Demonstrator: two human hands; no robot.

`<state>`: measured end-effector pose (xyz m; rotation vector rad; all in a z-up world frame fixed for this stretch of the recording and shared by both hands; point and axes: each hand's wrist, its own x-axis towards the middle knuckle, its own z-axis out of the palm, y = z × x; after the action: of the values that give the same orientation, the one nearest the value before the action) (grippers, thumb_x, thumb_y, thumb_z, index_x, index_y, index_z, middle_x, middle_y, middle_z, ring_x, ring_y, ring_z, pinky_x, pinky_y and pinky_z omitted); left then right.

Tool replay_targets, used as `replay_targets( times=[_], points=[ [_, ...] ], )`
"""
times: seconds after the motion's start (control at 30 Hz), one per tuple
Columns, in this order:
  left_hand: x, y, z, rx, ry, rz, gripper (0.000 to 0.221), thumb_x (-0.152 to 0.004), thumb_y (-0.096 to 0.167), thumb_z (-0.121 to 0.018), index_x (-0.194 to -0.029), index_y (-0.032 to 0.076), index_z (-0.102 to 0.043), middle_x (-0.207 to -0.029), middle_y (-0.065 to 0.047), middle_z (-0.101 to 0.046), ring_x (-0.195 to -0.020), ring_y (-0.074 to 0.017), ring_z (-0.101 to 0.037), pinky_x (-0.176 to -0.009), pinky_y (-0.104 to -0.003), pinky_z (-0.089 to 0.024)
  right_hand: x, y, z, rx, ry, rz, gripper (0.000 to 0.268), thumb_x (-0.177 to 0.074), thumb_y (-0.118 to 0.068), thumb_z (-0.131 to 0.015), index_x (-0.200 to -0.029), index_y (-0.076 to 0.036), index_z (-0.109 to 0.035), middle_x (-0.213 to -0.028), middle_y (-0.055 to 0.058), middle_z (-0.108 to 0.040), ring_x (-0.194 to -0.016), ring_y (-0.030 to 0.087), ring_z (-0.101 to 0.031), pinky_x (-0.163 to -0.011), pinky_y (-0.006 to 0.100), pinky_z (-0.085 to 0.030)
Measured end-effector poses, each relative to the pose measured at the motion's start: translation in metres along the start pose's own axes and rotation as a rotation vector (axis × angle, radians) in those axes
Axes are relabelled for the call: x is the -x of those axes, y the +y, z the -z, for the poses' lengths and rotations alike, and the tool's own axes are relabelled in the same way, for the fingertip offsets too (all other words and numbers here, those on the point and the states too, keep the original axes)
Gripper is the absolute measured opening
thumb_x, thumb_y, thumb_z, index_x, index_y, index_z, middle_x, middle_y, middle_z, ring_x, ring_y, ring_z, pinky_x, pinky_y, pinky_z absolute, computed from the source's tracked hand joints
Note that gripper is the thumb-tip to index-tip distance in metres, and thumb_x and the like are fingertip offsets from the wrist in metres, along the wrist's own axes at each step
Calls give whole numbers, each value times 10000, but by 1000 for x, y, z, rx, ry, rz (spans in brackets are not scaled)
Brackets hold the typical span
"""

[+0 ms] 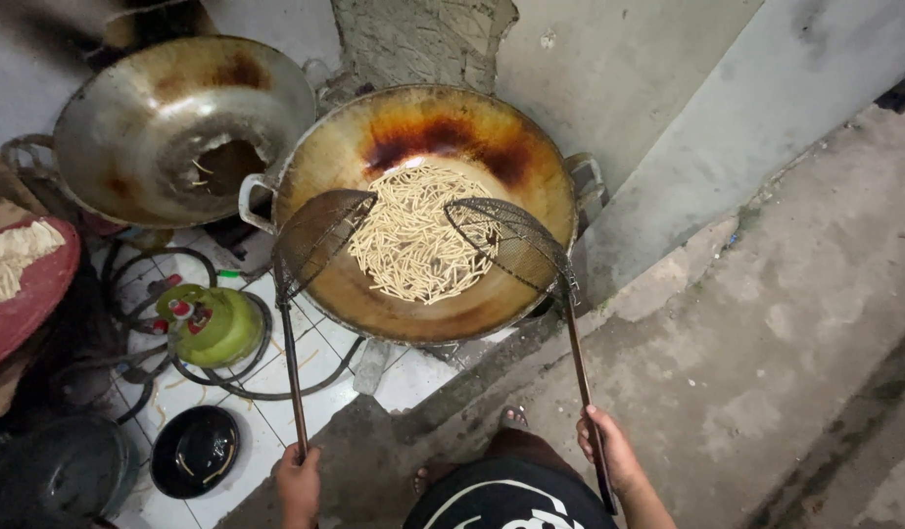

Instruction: Frying a large batch of noodles in a wok using two skimmers to stir and flip them for even cooking.

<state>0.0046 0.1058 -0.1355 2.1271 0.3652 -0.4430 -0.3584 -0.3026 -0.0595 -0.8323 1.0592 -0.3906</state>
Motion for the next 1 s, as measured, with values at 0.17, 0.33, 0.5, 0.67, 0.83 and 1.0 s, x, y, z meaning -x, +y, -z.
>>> replay_targets(
  times=[0.17, 0.33, 0.5, 0.67, 0.83, 1.0],
  points=[
    [7, 16, 9, 23, -25, -15, 139, -902, 161, -695, -911, 22, -680, -731, -140, -550, -693, -251, -478, -661, -424, -385, -1, 0, 4, -10, -6, 12, 291, -971, -366, -590, -876, -94, -546, -585, 49, -453, -378, 158, -362, -317, 293, -183],
    [-1, 14, 1, 172, -27, -39, 99, -869, 164, -700, -883, 68, -682, -607, -68, -494, -542, -167, -417, -509, -363, -342, -11, 13, 9, 60, -90, -57, 590, -963, -563, -499, -625, -82, -453, -448, 88, -356, -360, 168, -263, -361, 310, -149],
    [12, 37, 2, 55, -45, -10, 117, -899, 175, -707, -913, 59, -707, -654, -83, -544, -609, -193, -461, -579, -369, -383, -17, 20, 15, -112, -66, -10, 341, -982, -415, -540, -953, -77, -498, -592, 54, -389, -374, 158, -317, -297, 290, -185],
    [15, 31, 0, 63, -50, -62, 166, -863, 137, -674, -974, 26, -728, -767, -78, -602, -726, -188, -500, -682, -358, -417, -20, 24, 19, -155, -49, -18, 370, -969, -426, -556, -1025, -62, -521, -585, 50, -389, -372, 156, -306, -299, 291, -179],
    [39, 27, 6, 73, -17, 123, 126, -942, 117, -642, -1018, 28, -688, -873, -124, -600, -783, -247, -510, -741, -412, -410, -17, 22, 19, -171, -72, -35, 375, -991, -403, -547, -1051, -33, -541, -597, 50, -383, -399, 153, -321, -307, 289, -205],
    [37, 18, 13, 185, -59, 143, 64, -916, 119, -638, -935, 63, -664, -683, -91, -494, -590, -199, -415, -524, -387, -332, -20, 26, 21, -173, -83, -30, 344, -982, -418, -540, -998, -74, -534, -581, 34, -378, -392, 142, -313, -308, 278, -178]
  ],
)
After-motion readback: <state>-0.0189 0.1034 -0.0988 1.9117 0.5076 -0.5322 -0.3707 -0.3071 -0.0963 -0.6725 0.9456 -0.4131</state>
